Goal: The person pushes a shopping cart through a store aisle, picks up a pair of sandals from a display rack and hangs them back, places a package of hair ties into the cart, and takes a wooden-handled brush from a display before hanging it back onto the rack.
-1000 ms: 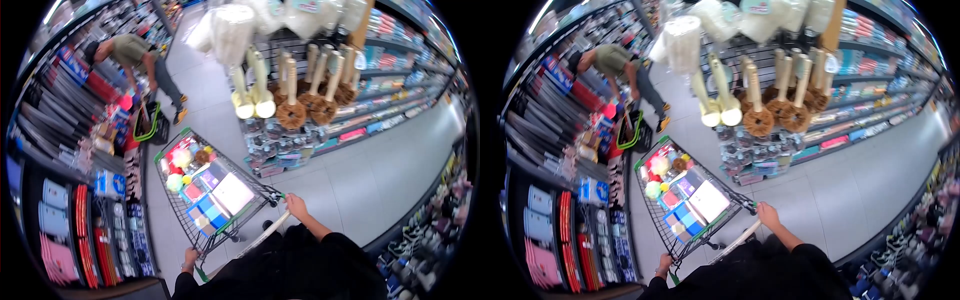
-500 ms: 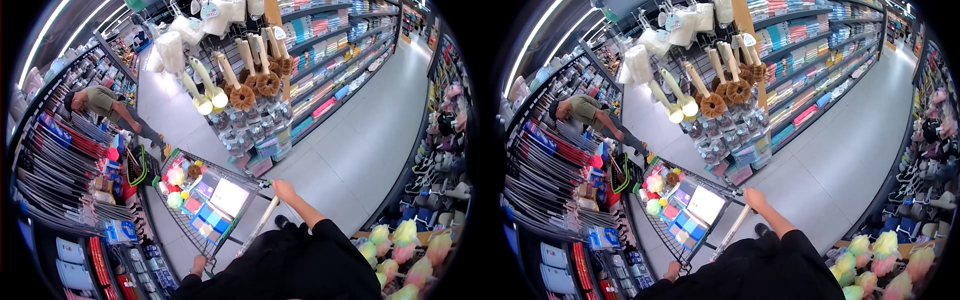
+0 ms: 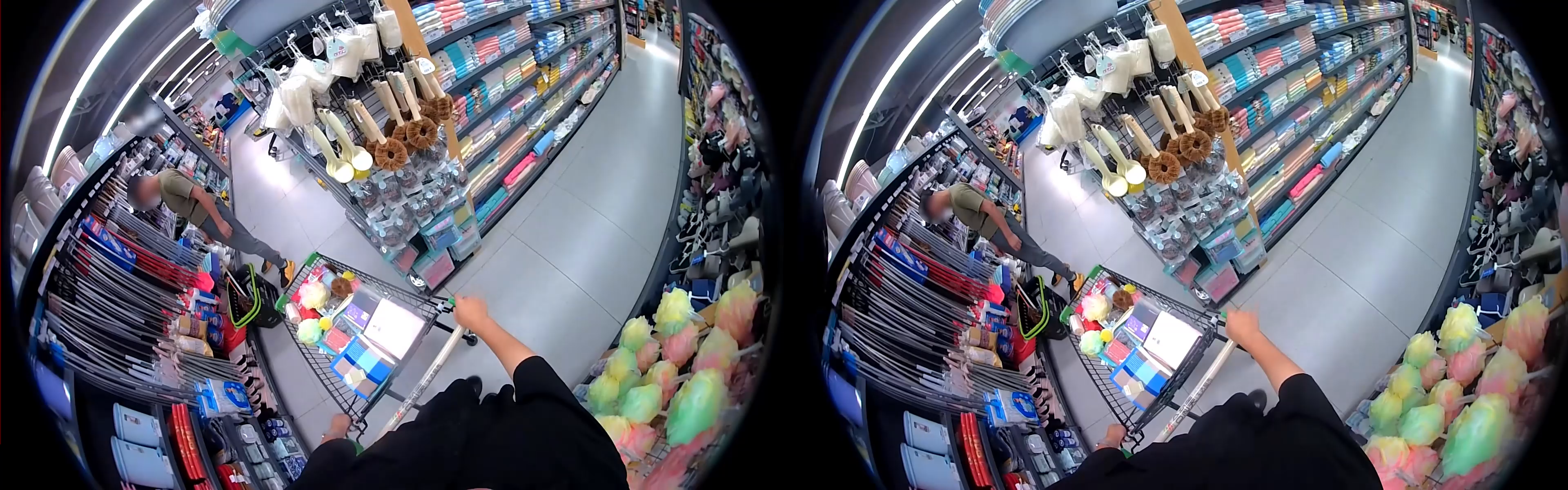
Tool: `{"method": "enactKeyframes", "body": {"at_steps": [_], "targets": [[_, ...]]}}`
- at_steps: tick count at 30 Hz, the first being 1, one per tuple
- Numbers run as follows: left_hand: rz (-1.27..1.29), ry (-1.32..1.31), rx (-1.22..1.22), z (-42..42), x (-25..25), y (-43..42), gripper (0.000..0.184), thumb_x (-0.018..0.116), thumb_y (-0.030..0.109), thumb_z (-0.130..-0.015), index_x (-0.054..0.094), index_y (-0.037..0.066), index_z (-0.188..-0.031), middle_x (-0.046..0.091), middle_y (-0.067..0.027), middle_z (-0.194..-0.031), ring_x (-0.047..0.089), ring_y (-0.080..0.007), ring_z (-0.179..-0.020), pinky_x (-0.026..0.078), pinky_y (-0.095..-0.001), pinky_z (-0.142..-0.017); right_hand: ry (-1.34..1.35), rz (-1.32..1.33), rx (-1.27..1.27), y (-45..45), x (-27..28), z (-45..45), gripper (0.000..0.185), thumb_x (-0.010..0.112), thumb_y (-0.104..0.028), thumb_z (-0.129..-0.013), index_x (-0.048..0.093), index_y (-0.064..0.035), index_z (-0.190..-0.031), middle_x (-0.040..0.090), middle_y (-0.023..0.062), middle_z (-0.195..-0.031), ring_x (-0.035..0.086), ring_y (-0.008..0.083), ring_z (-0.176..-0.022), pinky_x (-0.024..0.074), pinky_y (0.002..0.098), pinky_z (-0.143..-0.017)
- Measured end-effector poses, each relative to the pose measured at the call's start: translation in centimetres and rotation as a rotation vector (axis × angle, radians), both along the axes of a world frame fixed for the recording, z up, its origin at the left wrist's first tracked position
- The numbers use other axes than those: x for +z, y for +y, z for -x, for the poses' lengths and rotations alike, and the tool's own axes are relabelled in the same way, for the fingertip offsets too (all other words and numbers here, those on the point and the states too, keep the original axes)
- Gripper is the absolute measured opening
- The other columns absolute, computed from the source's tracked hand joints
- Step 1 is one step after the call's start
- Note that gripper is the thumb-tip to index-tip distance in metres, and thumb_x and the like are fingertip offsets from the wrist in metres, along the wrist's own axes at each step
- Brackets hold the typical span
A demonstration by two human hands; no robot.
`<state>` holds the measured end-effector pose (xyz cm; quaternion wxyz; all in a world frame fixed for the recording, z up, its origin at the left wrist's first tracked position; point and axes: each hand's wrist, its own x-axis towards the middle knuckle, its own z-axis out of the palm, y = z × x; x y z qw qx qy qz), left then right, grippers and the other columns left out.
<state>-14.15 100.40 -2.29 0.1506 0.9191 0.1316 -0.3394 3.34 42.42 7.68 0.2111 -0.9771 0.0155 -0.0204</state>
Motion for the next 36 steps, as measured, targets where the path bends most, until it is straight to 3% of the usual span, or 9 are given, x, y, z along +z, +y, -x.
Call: {"method": "enactKeyframes", "body": {"at_steps": [4,7,11,13,16,26,28,33,36], "targets": [[0.001,-0.066,0.001,0.8,0.9,3.0,0.029,0.063,0.024,-0.088,0.073,0.001,-0.074,0.069,-0.0151,-0.066,0.068,-0.0278,-0.061,0.054,-0.0405,-0.057,0.137,-0.090,-0.073,2.7,1.2,3.2,0.019,0.057,-0.015,-0.085,0.064,-0.0049,-0.099,0.072,0.0187,-0.091,0.070,0.0384,-0.085,0.0555,0.0503,-0.075],[-0.146,-0.022,-0.432,1.2,1.6,5.0,0.024,0.056,0.017,-0.087,0.074,0.002,-0.082,0.071,-0.0142,-0.071,0.071,-0.0264,-0.061,0.056,-0.0376,-0.058,0.194,-0.082,-0.067,4.0,1.9,5.5,0.020,0.056,-0.013,-0.085,0.063,-0.0058,-0.102,0.071,0.0195,-0.092,0.069,0.0390,-0.086,0.0553,0.0501,-0.076],[-0.113,-0.029,-0.339,1.4,1.4,7.9,0.023,0.057,0.016,-0.085,0.074,0.000,-0.078,0.070,-0.0151,-0.070,0.070,-0.0268,-0.060,0.056,-0.0387,-0.058,0.254,-0.081,-0.089,6.4,2.4,8.1,0.021,0.055,-0.013,-0.086,0.062,-0.0074,-0.105,0.071,0.0201,-0.092,0.069,0.0397,-0.088,0.0548,0.0502,-0.077],[0.054,-0.100,-0.023,1.9,1.8,8.7,0.021,0.060,0.015,-0.082,0.073,0.000,-0.076,0.070,-0.0164,-0.070,0.069,-0.0288,-0.059,0.055,-0.0405,-0.058,0.259,-0.048,-0.120,7.4,2.3,9.1,0.022,0.058,-0.015,-0.086,0.064,-0.0077,-0.106,0.072,0.0179,-0.095,0.070,0.0368,-0.092,0.0558,0.0485,-0.078],[0.251,-0.195,0.117,2.5,1.4,10.8,0.026,0.052,0.011,-0.079,0.073,-0.003,-0.073,0.066,-0.0186,-0.064,0.063,-0.0296,-0.055,0.049,-0.0424,-0.053,0.244,-0.023,-0.175,9.6,2.6,11.2,0.023,0.056,-0.015,-0.086,0.063,-0.0069,-0.107,0.072,0.0191,-0.094,0.070,0.0376,-0.091,0.0555,0.0492,-0.079],[0.365,-0.290,-0.231,2.8,-0.2,23.4,0.026,0.054,0.011,-0.078,0.071,-0.007,-0.071,0.069,-0.0222,-0.068,0.067,-0.0345,-0.058,0.051,-0.0437,-0.056,0.227,0.052,-0.361,20.7,0.4,21.5,0.018,0.056,-0.017,-0.087,0.060,-0.0058,-0.101,0.070,0.0220,-0.089,0.068,0.0416,-0.086,0.0537,0.0526,-0.077],[0.412,-0.253,-0.013,2.7,-0.1,25.3,0.025,0.057,0.014,-0.078,0.070,-0.007,-0.072,0.068,-0.0244,-0.070,0.069,-0.0366,-0.063,0.052,-0.0453,-0.058,0.233,0.041,-0.410,23.1,0.8,23.9,0.018,0.056,-0.018,-0.087,0.060,-0.0051,-0.099,0.070,0.0225,-0.090,0.067,0.0424,-0.086,0.0532,0.0538,-0.077],[0.373,-0.174,0.050,3.1,1.4,29.1,0.027,0.048,0.008,-0.075,0.071,-0.007,-0.071,0.071,-0.0203,-0.071,0.066,-0.0303,-0.061,0.054,-0.0414,-0.058,0.232,0.032,-0.451,28.2,0.8,29.7,0.019,0.056,-0.017,-0.087,0.060,-0.0031,-0.099,0.070,0.0237,-0.091,0.068,0.0429,-0.087,0.0535,0.0530,-0.077],[0.468,-0.173,0.108,3.6,2.1,31.1,0.022,0.061,0.014,-0.076,0.070,-0.006,-0.071,0.069,-0.0226,-0.069,0.069,-0.0344,-0.065,0.053,-0.0451,-0.062,0.171,-0.005,-0.470,30.3,0.3,32.9,0.018,0.057,-0.018,-0.087,0.060,-0.0029,-0.097,0.069,0.0251,-0.088,0.067,0.0446,-0.084,0.0527,0.0547,-0.075]]}}
